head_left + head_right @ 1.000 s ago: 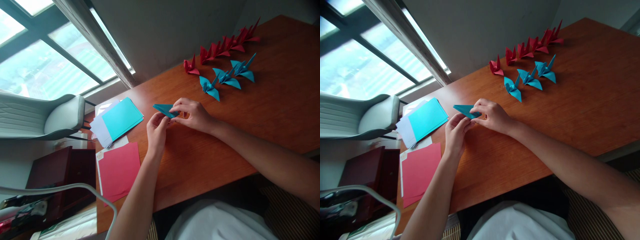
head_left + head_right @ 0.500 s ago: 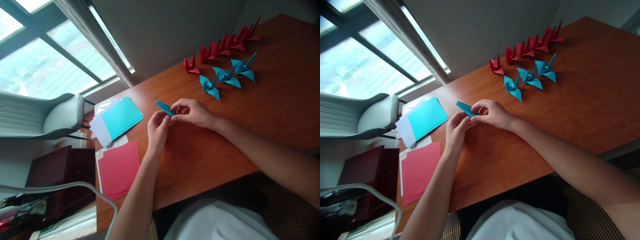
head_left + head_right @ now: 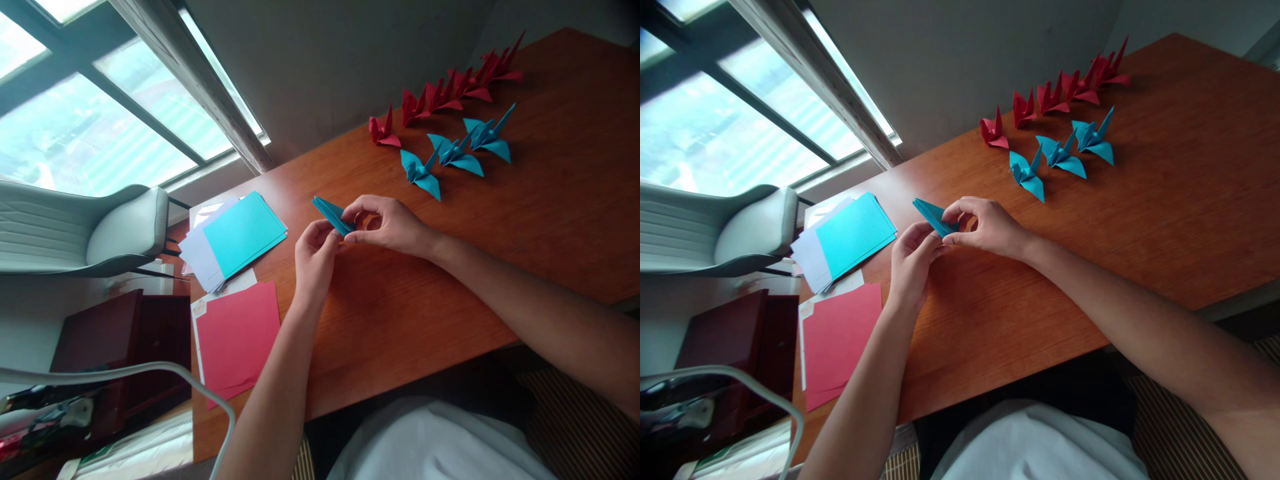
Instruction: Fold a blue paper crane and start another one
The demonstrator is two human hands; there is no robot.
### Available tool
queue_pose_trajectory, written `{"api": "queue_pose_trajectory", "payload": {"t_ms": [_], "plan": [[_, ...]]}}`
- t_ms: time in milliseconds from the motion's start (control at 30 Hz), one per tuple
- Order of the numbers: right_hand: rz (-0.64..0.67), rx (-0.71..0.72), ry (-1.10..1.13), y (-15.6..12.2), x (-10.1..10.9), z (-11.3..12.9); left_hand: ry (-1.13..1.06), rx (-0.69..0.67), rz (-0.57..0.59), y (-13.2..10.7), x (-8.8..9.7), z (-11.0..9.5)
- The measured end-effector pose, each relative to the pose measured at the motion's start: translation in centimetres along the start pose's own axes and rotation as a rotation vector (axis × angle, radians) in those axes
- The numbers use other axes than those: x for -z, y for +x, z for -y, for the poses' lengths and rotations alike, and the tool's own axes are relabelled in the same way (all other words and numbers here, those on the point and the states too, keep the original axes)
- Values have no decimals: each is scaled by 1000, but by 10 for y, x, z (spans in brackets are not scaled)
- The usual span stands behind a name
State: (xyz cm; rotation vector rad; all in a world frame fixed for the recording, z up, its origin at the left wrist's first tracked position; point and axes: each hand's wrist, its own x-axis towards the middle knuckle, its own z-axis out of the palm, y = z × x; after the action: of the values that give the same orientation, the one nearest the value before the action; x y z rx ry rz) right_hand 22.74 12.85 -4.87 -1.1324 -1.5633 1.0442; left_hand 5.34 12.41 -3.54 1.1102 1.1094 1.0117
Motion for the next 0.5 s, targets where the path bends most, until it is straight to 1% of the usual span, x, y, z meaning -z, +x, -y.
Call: {"api": "queue_pose_trajectory", "payload": {"t_ms": [67, 267, 400, 500], "plan": [[10, 27, -14, 0, 0, 1, -29, 20, 2, 0, 1, -2], [-11, 55, -12, 0, 3, 2, -206, 96, 65, 1, 3, -4], [-2, 91, 3, -1, 5, 5, -270, 119, 52, 1, 4, -5], [-50, 60, 53, -2, 6, 7, -296, 140, 41, 3, 6, -5]]}}
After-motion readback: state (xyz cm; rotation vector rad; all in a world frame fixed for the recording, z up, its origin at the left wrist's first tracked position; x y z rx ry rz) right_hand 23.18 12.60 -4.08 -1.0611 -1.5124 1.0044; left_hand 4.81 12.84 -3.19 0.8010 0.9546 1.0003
